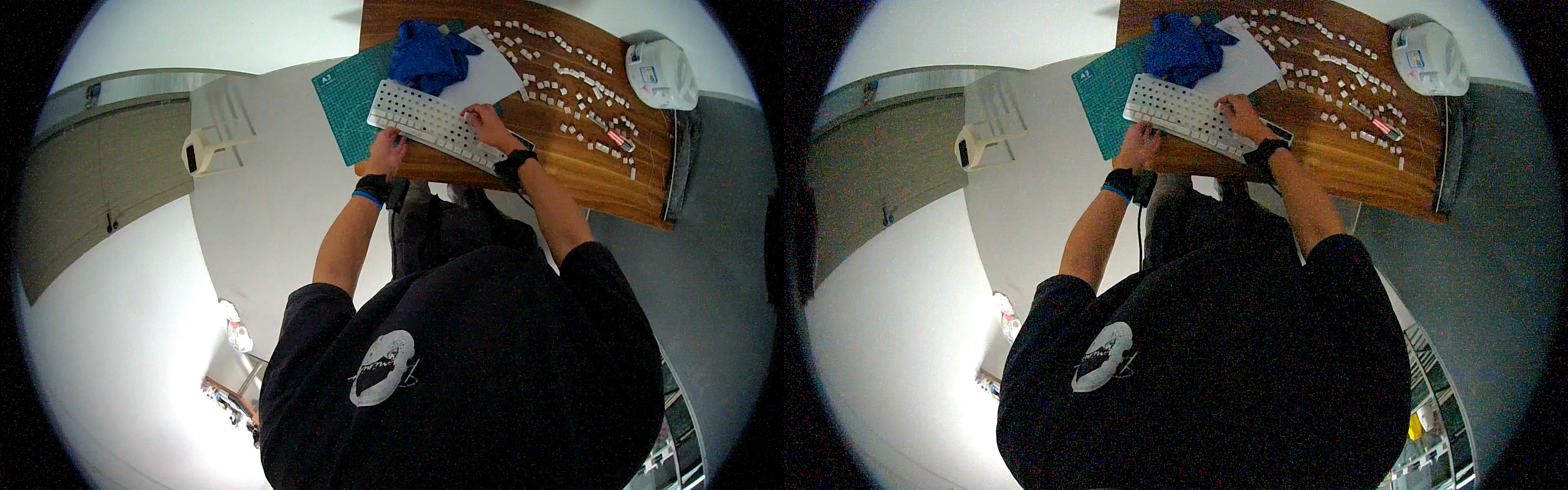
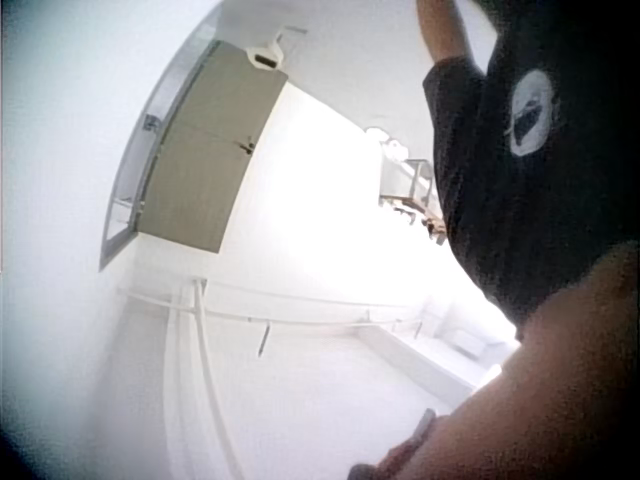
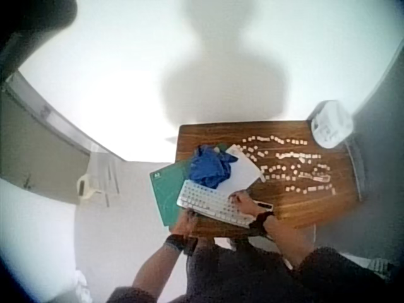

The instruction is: The person assembles a white keyboard by inserting keycaps into the keyboard base one at a time. They repeatedly pick up keycaps from the table, place them into the keyboard, and occasionally wipe the keyboard with a blue cloth.

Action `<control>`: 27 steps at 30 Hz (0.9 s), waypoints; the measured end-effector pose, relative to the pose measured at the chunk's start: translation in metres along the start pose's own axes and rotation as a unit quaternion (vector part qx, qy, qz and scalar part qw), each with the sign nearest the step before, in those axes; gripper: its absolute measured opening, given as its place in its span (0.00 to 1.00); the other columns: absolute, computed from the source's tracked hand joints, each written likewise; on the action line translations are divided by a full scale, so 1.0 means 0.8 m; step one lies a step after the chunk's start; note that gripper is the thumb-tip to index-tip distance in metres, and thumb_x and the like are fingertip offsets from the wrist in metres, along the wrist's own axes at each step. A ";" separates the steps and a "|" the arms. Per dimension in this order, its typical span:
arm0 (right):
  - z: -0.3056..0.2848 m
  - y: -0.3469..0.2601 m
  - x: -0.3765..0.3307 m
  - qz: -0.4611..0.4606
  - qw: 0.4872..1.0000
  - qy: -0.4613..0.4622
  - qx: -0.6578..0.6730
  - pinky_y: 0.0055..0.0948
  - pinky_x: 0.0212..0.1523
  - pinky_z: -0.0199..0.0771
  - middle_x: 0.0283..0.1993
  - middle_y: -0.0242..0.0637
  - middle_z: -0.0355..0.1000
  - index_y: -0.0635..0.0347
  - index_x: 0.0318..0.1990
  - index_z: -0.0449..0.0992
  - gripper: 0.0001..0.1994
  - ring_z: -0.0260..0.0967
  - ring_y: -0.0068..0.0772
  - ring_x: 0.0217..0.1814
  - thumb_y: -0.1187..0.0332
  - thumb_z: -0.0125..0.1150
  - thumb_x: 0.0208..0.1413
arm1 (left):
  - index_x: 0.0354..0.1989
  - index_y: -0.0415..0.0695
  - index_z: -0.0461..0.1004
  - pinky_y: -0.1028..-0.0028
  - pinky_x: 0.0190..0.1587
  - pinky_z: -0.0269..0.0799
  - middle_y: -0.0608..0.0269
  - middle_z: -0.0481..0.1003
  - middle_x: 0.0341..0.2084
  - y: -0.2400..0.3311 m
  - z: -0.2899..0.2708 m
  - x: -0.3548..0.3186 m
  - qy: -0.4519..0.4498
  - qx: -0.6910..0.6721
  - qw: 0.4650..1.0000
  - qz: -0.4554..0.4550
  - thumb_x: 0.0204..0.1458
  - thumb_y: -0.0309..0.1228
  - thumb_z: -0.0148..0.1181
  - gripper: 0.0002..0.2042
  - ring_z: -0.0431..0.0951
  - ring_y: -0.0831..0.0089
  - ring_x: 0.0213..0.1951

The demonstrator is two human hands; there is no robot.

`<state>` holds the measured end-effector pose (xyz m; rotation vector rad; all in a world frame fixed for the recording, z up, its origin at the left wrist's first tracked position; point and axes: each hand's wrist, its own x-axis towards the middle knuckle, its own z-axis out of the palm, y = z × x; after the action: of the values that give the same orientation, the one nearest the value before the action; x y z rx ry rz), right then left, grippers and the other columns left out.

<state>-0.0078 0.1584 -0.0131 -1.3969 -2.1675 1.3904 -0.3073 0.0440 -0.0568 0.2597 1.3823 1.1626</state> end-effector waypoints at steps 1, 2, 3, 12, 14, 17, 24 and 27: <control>-0.003 -0.013 0.007 0.012 0.999 -0.024 0.018 0.48 0.55 0.69 0.52 0.42 0.70 0.54 0.50 0.76 0.11 0.62 0.49 0.56 0.63 0.47 0.71 | 0.46 0.44 0.77 0.72 0.34 0.71 0.65 0.76 0.35 -0.007 -0.016 0.003 0.009 -0.003 1.000 0.021 0.58 0.25 0.58 0.08 0.77 0.71 0.34; -0.007 -0.015 0.008 0.033 0.998 -0.043 0.031 0.48 0.55 0.69 0.53 0.43 0.69 0.54 0.51 0.76 0.12 0.63 0.49 0.55 0.62 0.47 0.71 | 0.46 0.43 0.76 0.72 0.36 0.72 0.65 0.76 0.37 -0.010 -0.014 0.004 0.003 -0.007 1.000 0.025 0.58 0.25 0.59 0.09 0.76 0.71 0.37; -0.009 -0.008 0.006 0.029 0.998 -0.033 0.044 0.48 0.55 0.68 0.52 0.43 0.70 0.55 0.51 0.76 0.13 0.64 0.48 0.54 0.62 0.47 0.71 | 0.47 0.43 0.76 0.72 0.37 0.72 0.65 0.76 0.38 -0.006 -0.004 0.000 -0.009 -0.006 1.000 0.020 0.57 0.24 0.60 0.10 0.76 0.71 0.39; -0.035 -0.035 -0.008 0.003 0.996 -0.018 0.089 0.44 0.56 0.71 0.51 0.46 0.71 0.58 0.52 0.76 0.15 0.69 0.43 0.52 0.60 0.47 0.72 | 0.54 0.41 0.70 0.66 0.49 0.78 0.60 0.74 0.48 0.071 0.066 -0.077 -0.106 -0.052 0.984 -0.136 0.56 0.21 0.63 0.17 0.73 0.66 0.54; -0.039 -0.052 -0.015 -0.038 0.996 0.011 0.076 0.43 0.55 0.72 0.51 0.44 0.72 0.57 0.52 0.76 0.15 0.71 0.41 0.50 0.60 0.48 0.72 | 0.55 0.39 0.69 0.66 0.48 0.79 0.56 0.74 0.51 0.074 0.072 -0.084 -0.094 -0.075 0.984 -0.134 0.57 0.23 0.63 0.18 0.75 0.64 0.51; -0.029 -0.048 -0.025 -0.091 0.990 0.102 0.037 0.42 0.53 0.75 0.50 0.41 0.73 0.57 0.53 0.76 0.14 0.74 0.41 0.47 0.60 0.49 0.71 | 0.54 0.34 0.72 0.70 0.41 0.80 0.54 0.77 0.48 0.087 0.080 -0.094 -0.073 -0.010 0.990 -0.118 0.59 0.27 0.64 0.17 0.80 0.66 0.44; -0.032 -0.080 -0.035 -0.096 0.993 -0.022 0.064 0.33 0.60 0.73 0.55 0.35 0.69 0.54 0.57 0.75 0.14 0.70 0.32 0.58 0.63 0.55 0.68 | 0.59 0.40 0.66 0.65 0.48 0.83 0.55 0.73 0.53 0.108 0.094 -0.114 -0.116 0.028 0.991 -0.054 0.58 0.19 0.61 0.20 0.77 0.61 0.53; -0.032 -0.100 -0.036 -0.084 0.995 -0.040 0.033 0.33 0.60 0.73 0.55 0.36 0.69 0.53 0.56 0.76 0.14 0.70 0.33 0.57 0.64 0.58 0.66 | 0.59 0.41 0.67 0.67 0.49 0.82 0.56 0.73 0.54 0.099 0.082 -0.116 -0.205 0.217 0.939 0.173 0.58 0.19 0.61 0.20 0.77 0.62 0.52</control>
<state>-0.0248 0.1421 0.0722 -1.1266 -2.2073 1.4642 -0.2692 0.0420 0.0764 1.0379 1.2274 0.9925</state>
